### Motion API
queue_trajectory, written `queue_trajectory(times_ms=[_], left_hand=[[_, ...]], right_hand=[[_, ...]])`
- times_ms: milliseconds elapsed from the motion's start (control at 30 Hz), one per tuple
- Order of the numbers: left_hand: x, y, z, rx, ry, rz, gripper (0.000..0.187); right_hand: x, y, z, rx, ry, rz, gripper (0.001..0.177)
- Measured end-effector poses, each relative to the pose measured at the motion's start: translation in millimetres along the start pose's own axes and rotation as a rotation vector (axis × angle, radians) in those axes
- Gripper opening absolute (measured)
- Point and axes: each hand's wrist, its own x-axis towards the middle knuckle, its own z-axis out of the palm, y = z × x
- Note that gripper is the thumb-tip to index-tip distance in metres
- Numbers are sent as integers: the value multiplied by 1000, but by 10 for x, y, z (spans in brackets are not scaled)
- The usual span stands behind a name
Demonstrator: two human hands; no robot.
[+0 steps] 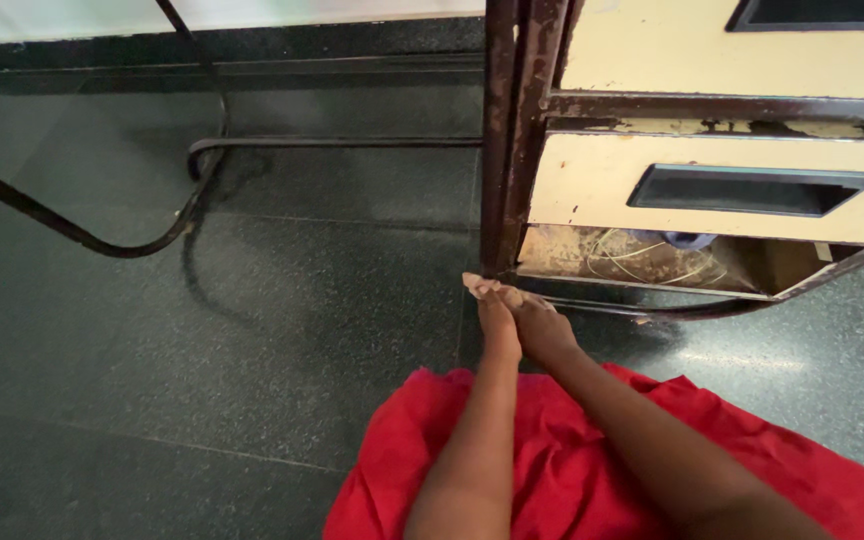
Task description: The person wipes the exterior surfaces of a two-drawer cabinet using a cloth. They clean the top surface, the front of the drawers, and the sides of the cabinet.
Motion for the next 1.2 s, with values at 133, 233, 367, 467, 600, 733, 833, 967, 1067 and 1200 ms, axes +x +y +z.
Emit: queue_trajectory(times_ms=[133,233,367,467,600,733,833,967,1067,1200], left_hand=[[63,-80,-24,-6,22,-173,52],[40,-161,-38,-74,-34,-170,52],[-116,-113,75,-60,38,-171,47],[-257,-50,189,-128,110,-178,48],[-505,102,367,-332,0,202,52],[-1045,322,475,-86,-95,449,64],[-1178,306,537,144,-164,531,71],[-1175,178,480,357,-254,198,69],[-1160,4,554,485,-436,331,67],[-1205,-280,656,655,-607,607,68]], right_hand=[[-4,65,58,-20,-163,97,49],[-39,208,204,-92,-102,6,54],[-123,239,159,-92,-41,16,66],[-271,125,-155,-49,-68,34,73],[-424,-19,-531,-105,-98,39,89],[-572,64,-667,23,115,-9,79],[-629,166,-761,233,245,64,61],[-740,323,-804,463,421,-1,56],[-836,536,-734,488,460,122,46],[-958,851,-648,696,529,385,42]])
